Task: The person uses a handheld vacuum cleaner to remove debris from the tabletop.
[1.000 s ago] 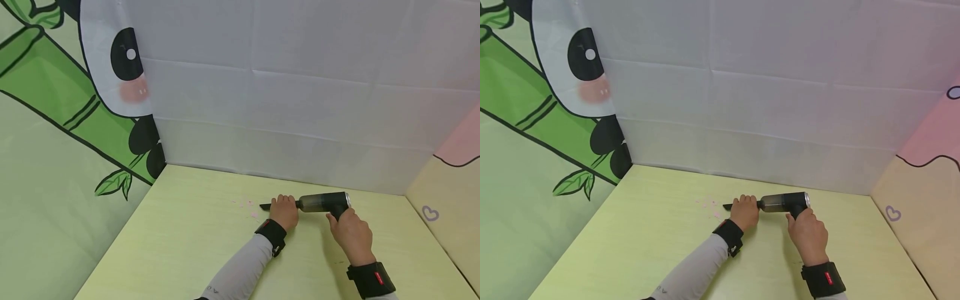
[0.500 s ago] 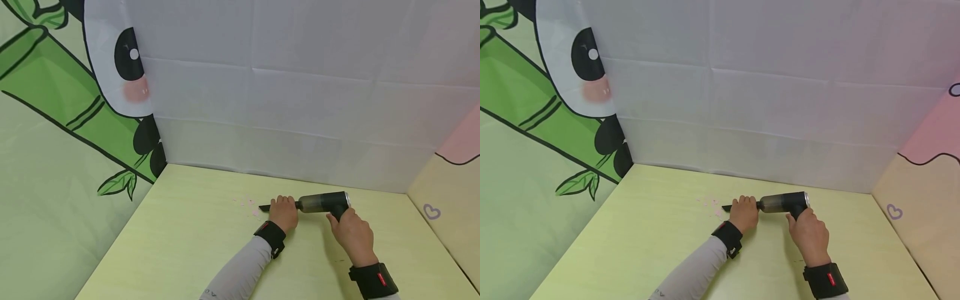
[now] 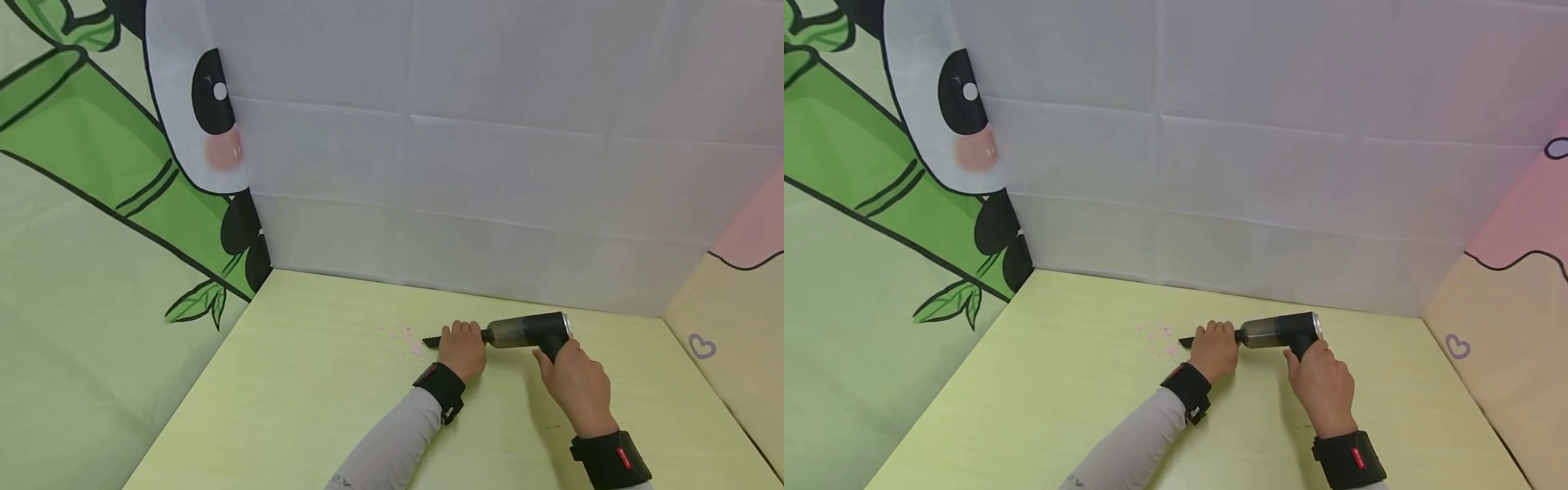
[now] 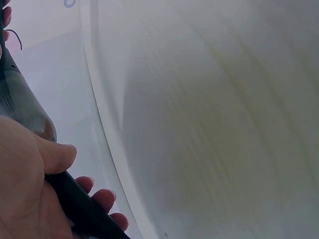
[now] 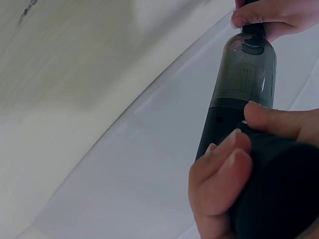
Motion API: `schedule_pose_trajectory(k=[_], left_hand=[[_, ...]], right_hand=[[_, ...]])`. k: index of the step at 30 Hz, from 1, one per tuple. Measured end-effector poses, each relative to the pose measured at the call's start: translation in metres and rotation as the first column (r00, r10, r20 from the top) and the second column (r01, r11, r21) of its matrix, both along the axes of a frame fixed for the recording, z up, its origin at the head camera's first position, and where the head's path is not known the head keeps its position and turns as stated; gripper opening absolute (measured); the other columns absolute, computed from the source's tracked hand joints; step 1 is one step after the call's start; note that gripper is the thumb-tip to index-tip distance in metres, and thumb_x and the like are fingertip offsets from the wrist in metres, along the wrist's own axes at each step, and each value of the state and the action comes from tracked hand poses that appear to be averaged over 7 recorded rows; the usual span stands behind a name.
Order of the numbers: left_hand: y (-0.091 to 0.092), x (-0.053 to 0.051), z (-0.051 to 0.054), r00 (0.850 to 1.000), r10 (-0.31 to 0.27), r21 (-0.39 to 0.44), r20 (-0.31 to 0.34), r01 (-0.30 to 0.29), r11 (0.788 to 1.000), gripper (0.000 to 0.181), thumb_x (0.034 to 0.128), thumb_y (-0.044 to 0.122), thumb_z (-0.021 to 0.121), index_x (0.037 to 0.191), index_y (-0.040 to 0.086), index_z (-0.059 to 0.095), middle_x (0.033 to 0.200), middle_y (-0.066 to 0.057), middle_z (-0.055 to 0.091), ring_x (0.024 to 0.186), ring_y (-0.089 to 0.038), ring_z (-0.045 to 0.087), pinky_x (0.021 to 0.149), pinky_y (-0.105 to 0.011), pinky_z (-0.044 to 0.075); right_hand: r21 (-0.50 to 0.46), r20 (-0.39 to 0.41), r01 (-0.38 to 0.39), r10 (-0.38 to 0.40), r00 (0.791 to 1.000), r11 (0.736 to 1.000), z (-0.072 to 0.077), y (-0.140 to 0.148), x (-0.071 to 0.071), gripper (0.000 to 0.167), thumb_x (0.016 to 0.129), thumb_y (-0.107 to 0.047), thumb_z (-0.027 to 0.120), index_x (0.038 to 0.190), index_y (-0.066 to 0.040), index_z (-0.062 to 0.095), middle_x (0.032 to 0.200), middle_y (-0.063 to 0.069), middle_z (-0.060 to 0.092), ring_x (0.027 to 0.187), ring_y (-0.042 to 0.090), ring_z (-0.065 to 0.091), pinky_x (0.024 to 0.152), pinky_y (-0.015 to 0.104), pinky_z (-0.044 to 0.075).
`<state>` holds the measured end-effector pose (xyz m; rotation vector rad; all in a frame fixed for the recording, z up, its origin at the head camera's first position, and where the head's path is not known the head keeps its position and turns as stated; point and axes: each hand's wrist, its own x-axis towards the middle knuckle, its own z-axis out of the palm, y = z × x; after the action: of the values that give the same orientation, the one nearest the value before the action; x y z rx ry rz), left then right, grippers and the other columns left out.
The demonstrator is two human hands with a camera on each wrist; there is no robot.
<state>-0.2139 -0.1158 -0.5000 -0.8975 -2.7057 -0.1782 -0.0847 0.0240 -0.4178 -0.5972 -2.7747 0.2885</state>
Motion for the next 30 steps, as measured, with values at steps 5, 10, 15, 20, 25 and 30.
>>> schedule_pose_trajectory(k=[5, 10, 15, 20, 25, 30], left_hand=[[-0.002, -0.001, -0.001, 1.0, -0.001, 0.019, -0.015, 0.001, 1.0, 0.022, 0.1026, 0.035, 0.057, 0.103, 0.013, 0.058, 0.091, -0.002, 0.061, 0.091, -0.019, 0.056, 0.084, -0.036, 0.046], [-0.005, 0.0, -0.002, 1.0, 0.002, 0.009, -0.004, -0.002, 1.0, 0.022, 0.1028, 0.034, 0.057, 0.103, 0.012, 0.058, 0.091, -0.002, 0.061, 0.091, -0.019, 0.056, 0.084, -0.036, 0.046], [-0.009, 0.004, -0.001, 1.0, 0.009, 0.008, -0.009, -0.009, 1.0, 0.023, 0.1019, 0.036, 0.059, 0.102, 0.013, 0.059, 0.091, -0.002, 0.062, 0.092, -0.019, 0.057, 0.084, -0.036, 0.045], [-0.011, 0.006, 0.001, 1.0, 0.01, 0.007, -0.01, -0.01, 1.0, 0.023, 0.1015, 0.035, 0.059, 0.101, 0.013, 0.06, 0.091, -0.002, 0.063, 0.091, -0.019, 0.057, 0.083, -0.036, 0.045], [-0.014, 0.008, 0.005, 1.0, 0.019, 0.006, 0.012, -0.019, 1.0, 0.026, 0.1009, 0.039, 0.061, 0.105, 0.013, 0.061, 0.095, -0.002, 0.063, 0.096, -0.02, 0.058, 0.086, -0.04, 0.047], [-0.015, 0.011, 0.006, 0.999, 0.048, 0.068, 0.007, -0.048, 0.997, 0.033, 0.0968, 0.045, 0.066, 0.108, 0.015, 0.063, 0.096, -0.004, 0.063, 0.102, -0.026, 0.058, 0.085, -0.054, 0.052]], right_hand=[[0.012, -0.007, -0.02, 0.02, 1.0, 1.0, 0.0, 0.001, -0.001, 0.052, 0.094, -0.035, 0.07, 0.085, 0.011, 0.048, 0.058, 0.015, 0.051, 0.045, 0.028, 0.05, 0.039, 0.039, 0.04], [-0.015, 0.022, -0.02, 0.02, 1.0, 1.0, -0.002, 0.0, -0.001, 0.052, 0.095, -0.036, 0.069, 0.085, 0.011, 0.048, 0.059, 0.014, 0.051, 0.045, 0.027, 0.049, 0.039, 0.038, 0.039], [-0.042, 0.045, -0.024, 0.026, 0.999, 0.999, -0.002, -0.001, -0.001, 0.053, 0.096, -0.036, 0.068, 0.086, 0.011, 0.047, 0.059, 0.013, 0.05, 0.046, 0.027, 0.049, 0.04, 0.037, 0.038], [-0.067, 0.066, -0.028, 0.032, 0.997, 0.997, -0.002, -0.001, -0.001, 0.053, 0.096, -0.037, 0.068, 0.085, 0.011, 0.047, 0.059, 0.012, 0.048, 0.046, 0.026, 0.047, 0.041, 0.036, 0.037], [-0.086, 0.075, -0.024, 0.031, 0.997, 0.996, -0.003, -0.001, -0.001, 0.052, 0.096, -0.036, 0.068, 0.086, 0.011, 0.047, 0.059, 0.012, 0.048, 0.047, 0.025, 0.047, 0.041, 0.035, 0.037], [-0.124, 0.104, 0.008, 0.005, 0.995, 0.992, -0.003, -0.001, 0.0, 0.054, 0.097, -0.038, 0.066, 0.089, 0.011, 0.047, 0.062, 0.013, 0.051, 0.048, 0.026, 0.05, 0.041, 0.036, 0.039]])
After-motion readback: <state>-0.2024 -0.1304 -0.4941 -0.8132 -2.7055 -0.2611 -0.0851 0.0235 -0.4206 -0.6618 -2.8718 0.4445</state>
